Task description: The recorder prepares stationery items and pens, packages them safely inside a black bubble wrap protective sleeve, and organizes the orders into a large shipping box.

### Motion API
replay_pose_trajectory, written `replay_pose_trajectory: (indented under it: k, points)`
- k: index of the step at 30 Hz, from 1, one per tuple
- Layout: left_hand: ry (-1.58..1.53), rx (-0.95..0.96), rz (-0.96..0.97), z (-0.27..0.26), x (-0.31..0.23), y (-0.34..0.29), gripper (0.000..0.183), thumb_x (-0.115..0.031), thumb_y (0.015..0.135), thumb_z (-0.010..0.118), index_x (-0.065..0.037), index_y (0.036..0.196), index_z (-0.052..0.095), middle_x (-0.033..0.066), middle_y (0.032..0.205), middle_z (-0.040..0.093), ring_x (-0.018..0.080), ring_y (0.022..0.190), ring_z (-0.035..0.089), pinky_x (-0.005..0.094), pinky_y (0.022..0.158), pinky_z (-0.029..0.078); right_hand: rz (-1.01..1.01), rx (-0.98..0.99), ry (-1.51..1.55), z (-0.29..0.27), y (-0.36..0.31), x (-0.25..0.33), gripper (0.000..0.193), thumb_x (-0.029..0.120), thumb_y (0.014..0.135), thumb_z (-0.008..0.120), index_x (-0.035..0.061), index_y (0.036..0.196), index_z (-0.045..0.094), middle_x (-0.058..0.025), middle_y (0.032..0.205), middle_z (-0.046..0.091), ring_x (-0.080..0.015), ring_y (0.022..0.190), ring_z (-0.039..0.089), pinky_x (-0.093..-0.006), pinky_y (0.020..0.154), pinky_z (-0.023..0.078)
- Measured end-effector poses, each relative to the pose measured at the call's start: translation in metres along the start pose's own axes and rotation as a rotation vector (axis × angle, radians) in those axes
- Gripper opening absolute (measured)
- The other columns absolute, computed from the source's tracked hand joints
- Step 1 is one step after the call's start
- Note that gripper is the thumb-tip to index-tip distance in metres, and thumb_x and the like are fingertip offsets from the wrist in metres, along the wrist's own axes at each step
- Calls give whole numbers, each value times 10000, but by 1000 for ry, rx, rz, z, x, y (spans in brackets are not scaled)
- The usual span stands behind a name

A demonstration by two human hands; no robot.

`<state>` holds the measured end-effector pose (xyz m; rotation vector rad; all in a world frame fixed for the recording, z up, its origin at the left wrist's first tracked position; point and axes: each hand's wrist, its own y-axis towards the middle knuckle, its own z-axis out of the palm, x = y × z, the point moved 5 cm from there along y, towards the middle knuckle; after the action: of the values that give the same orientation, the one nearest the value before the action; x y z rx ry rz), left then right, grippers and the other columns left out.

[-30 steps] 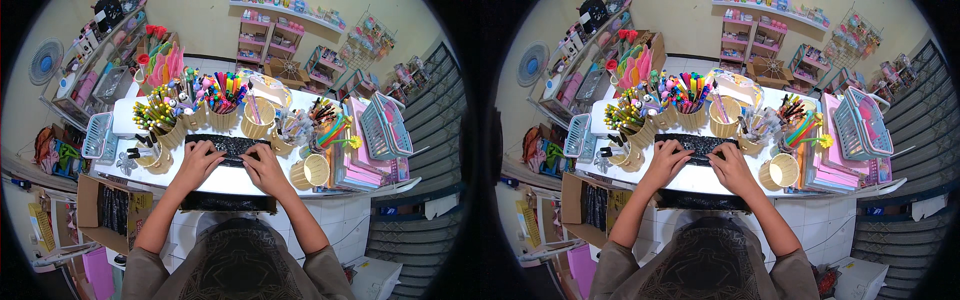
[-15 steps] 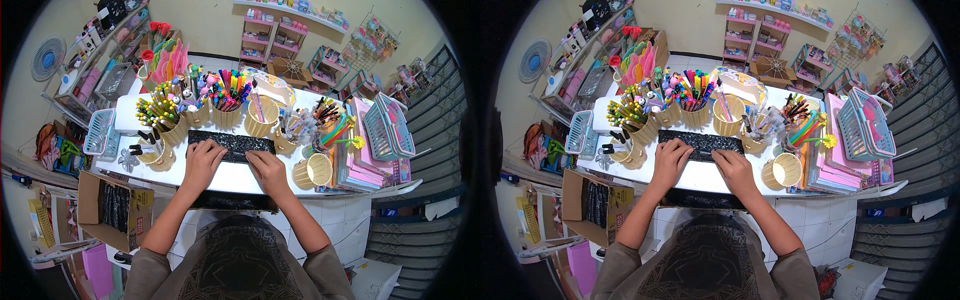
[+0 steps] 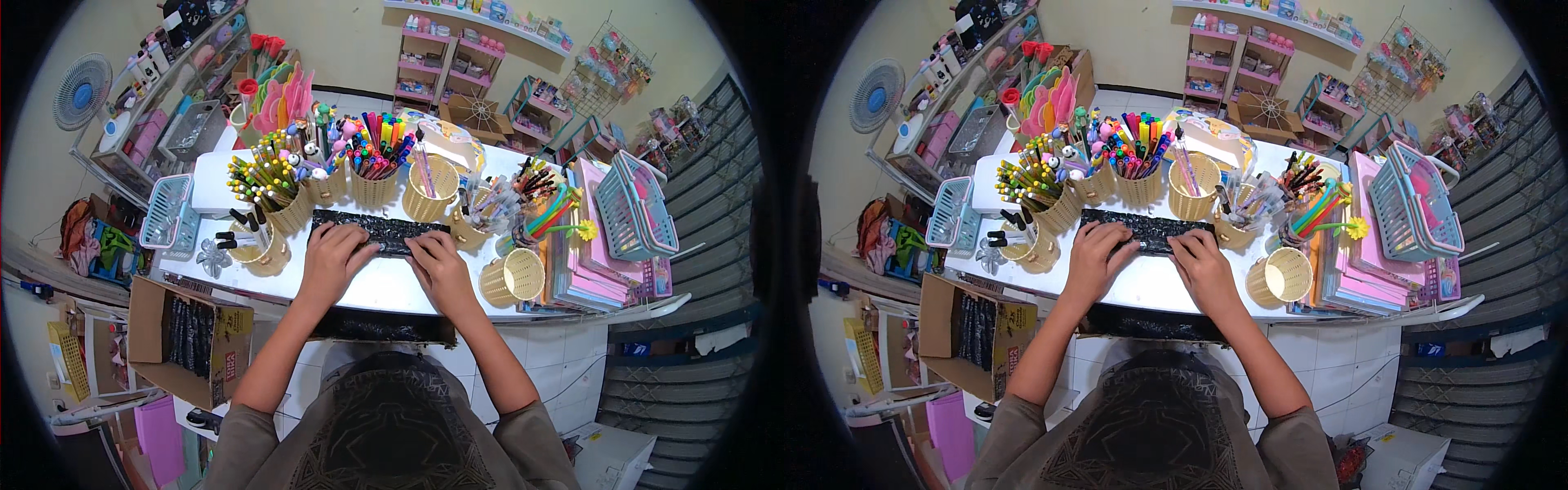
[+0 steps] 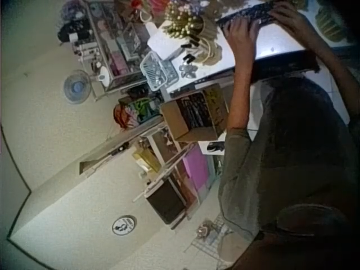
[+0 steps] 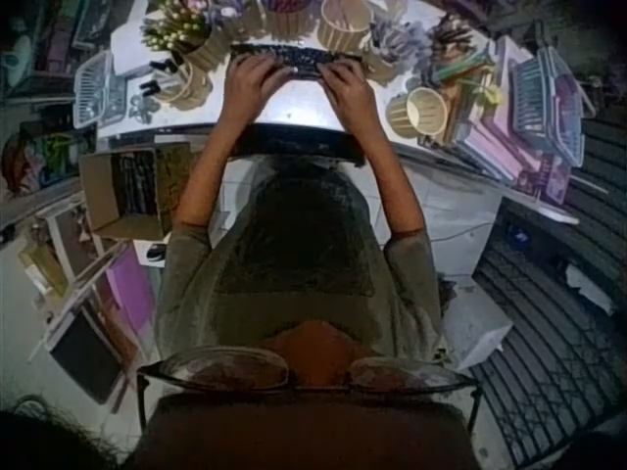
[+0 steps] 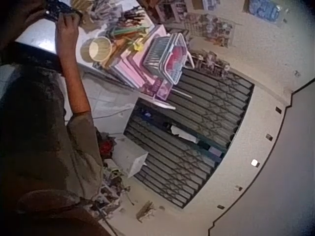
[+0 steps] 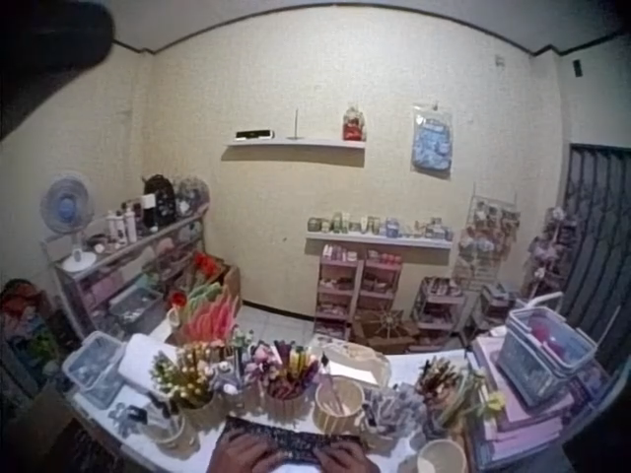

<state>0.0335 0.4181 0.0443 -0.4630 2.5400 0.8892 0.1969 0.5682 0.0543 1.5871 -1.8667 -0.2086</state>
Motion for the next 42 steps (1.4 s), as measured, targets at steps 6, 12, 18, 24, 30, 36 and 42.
replay_pose_trajectory:
  k: [6,12,18,24,30,36,42]
  points:
    - [-7,65,45,-18,-2,-13,350,-271,885,912,-63,1136,784,82,1170,806,295,1131,747,467,1089,500,-21,66,41,-3,-5,1,326,79,941,827,-11,1253,788,-114,1157,754,-301,1093,687,-420,925,602]
    - [39,103,37,-21,-4,-33,360,-277,888,902,-89,1178,800,68,1200,781,277,1166,724,477,1114,467,9,140,117,-4,-14,8,291,99,948,824,1,1222,800,-114,1144,732,-301,1088,678,-429,934,591]
    - [106,61,51,-23,-6,-25,335,-348,952,840,-114,1188,802,36,1184,710,242,1185,675,525,1182,384,-60,170,-72,-12,-1,14,289,123,969,792,19,1239,793,-93,1163,675,-311,1183,619,-460,974,523]
    - [115,99,24,-16,2,-29,352,-361,953,842,-120,1207,809,31,1180,713,248,1225,656,539,1210,345,-85,63,-86,-9,-7,24,353,83,935,794,16,1281,776,-92,1157,702,-291,1136,660,-440,962,531]
    - [70,119,-8,-15,1,-29,254,-286,1030,772,-131,1229,794,30,1184,710,243,1232,650,576,1246,272,-123,27,-13,-9,-1,28,368,77,906,826,-12,1260,778,-109,1146,740,-298,1085,698,-439,923,592]
    - [200,87,-11,-9,-1,-25,224,-184,1069,695,-154,1284,749,14,1190,698,229,1267,636,630,1235,284,-95,66,-35,-2,7,21,361,84,922,819,-22,1263,767,-117,1177,735,-301,1086,687,-426,932,593]
    - [170,40,-9,-9,-1,-17,243,-65,1004,714,-145,1234,726,51,1176,693,252,1226,658,627,1231,267,-80,151,-69,3,17,18,369,82,941,788,-35,1288,751,-120,1204,707,-308,1123,652,-420,950,591]
